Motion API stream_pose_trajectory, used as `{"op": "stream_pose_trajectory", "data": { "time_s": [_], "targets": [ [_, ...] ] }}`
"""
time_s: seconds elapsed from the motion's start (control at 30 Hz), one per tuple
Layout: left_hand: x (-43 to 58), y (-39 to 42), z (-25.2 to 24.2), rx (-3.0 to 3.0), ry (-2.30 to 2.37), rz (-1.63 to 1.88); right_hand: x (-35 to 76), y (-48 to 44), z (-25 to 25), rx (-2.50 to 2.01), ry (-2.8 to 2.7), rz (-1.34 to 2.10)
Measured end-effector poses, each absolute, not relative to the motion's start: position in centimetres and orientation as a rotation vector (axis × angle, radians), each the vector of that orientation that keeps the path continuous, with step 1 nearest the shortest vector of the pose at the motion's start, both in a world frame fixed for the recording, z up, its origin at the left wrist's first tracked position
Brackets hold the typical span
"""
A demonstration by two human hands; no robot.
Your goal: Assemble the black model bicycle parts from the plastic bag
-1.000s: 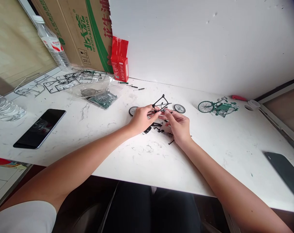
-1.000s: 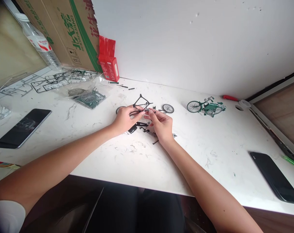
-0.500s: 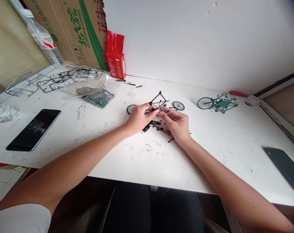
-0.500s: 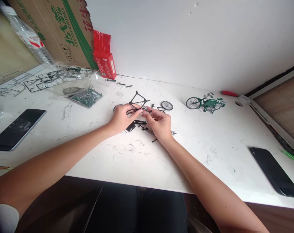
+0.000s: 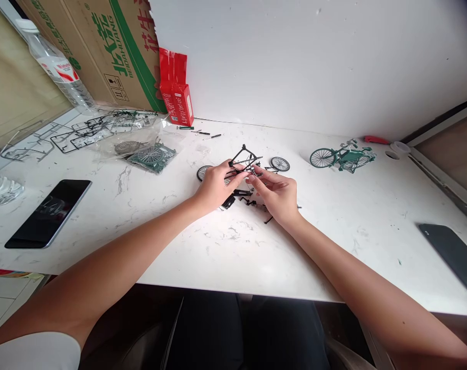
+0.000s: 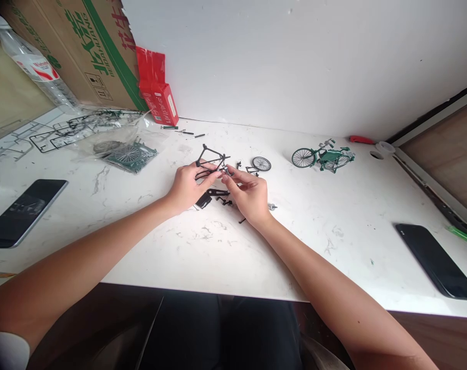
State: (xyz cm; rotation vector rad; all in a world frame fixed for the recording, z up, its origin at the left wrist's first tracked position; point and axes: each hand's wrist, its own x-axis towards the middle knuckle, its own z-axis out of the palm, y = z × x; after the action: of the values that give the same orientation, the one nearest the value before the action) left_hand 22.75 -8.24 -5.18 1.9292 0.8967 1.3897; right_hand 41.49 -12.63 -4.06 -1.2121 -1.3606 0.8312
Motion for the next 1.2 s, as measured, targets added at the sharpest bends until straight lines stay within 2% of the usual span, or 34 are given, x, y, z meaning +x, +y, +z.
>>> {"op": "stream_pose_trajectory", "data": {
  "time_s": [0.67, 1.2],
  "targets": [
    [22.57, -8.61, -4.65, 2.202, 0.953, 1.431, 41.44, -13.05, -3.81, -1.109, -1.555, 0.491],
    [22.49, -8.94, -4.35, 2.223, 0.906, 1.419, 41.25, -13.37, -3.63, -1.109, -1.559, 0.461]
  ]
}}
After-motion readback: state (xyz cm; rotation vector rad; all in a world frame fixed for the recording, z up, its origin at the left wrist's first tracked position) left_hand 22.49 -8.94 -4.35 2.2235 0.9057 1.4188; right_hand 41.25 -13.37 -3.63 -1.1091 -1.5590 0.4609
